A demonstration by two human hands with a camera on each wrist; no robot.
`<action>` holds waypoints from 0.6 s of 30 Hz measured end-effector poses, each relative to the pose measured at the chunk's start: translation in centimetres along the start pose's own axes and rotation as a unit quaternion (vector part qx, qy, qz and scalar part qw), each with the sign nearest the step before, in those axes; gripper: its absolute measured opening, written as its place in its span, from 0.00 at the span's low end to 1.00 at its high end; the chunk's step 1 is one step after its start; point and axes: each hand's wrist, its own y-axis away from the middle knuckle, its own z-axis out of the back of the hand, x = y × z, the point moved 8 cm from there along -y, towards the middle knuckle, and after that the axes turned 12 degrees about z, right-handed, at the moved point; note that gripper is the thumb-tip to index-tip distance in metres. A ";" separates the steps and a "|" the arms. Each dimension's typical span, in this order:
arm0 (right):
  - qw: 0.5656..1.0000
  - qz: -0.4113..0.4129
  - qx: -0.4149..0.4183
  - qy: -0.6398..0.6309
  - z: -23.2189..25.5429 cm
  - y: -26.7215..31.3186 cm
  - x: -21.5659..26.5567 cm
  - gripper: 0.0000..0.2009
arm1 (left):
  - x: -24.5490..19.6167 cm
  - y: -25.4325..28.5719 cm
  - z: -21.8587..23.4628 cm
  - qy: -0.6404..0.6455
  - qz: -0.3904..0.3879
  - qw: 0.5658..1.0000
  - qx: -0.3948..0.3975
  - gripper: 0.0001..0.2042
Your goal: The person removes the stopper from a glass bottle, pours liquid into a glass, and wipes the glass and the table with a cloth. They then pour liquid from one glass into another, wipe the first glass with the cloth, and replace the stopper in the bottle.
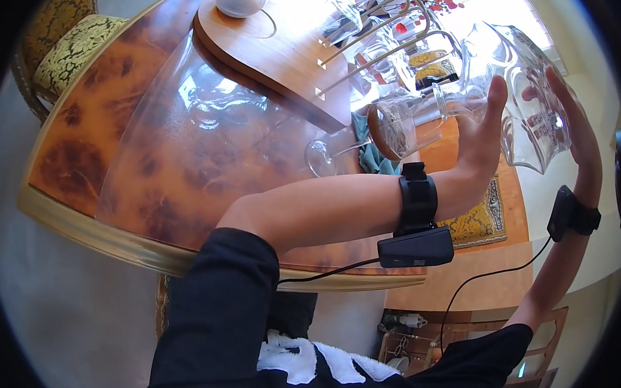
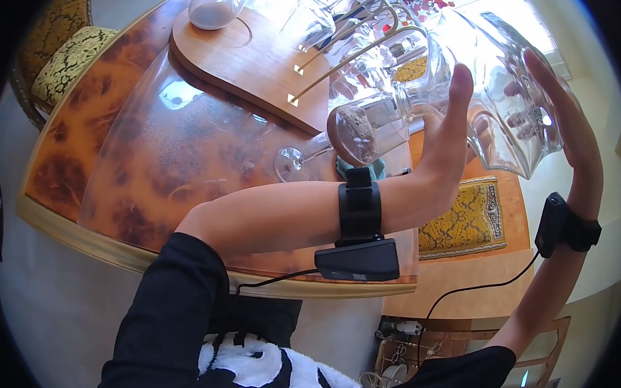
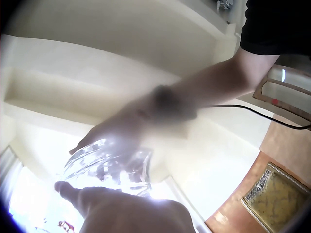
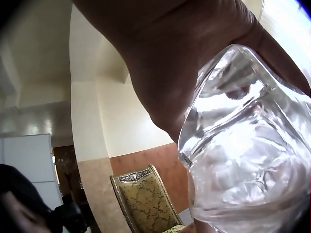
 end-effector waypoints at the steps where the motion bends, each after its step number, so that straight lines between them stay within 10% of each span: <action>1: 1.000 0.010 -0.005 0.001 0.0 -0.2 0.3 0.46 | 0.3 -0.3 0.0 -0.008 0.009 1.000 -0.003 0.69; 18: 0.992 0.056 -0.018 0.108 1.0 -1.9 2.6 0.38 | -3.4 4.5 0.6 0.002 -0.008 0.995 -0.100 0.66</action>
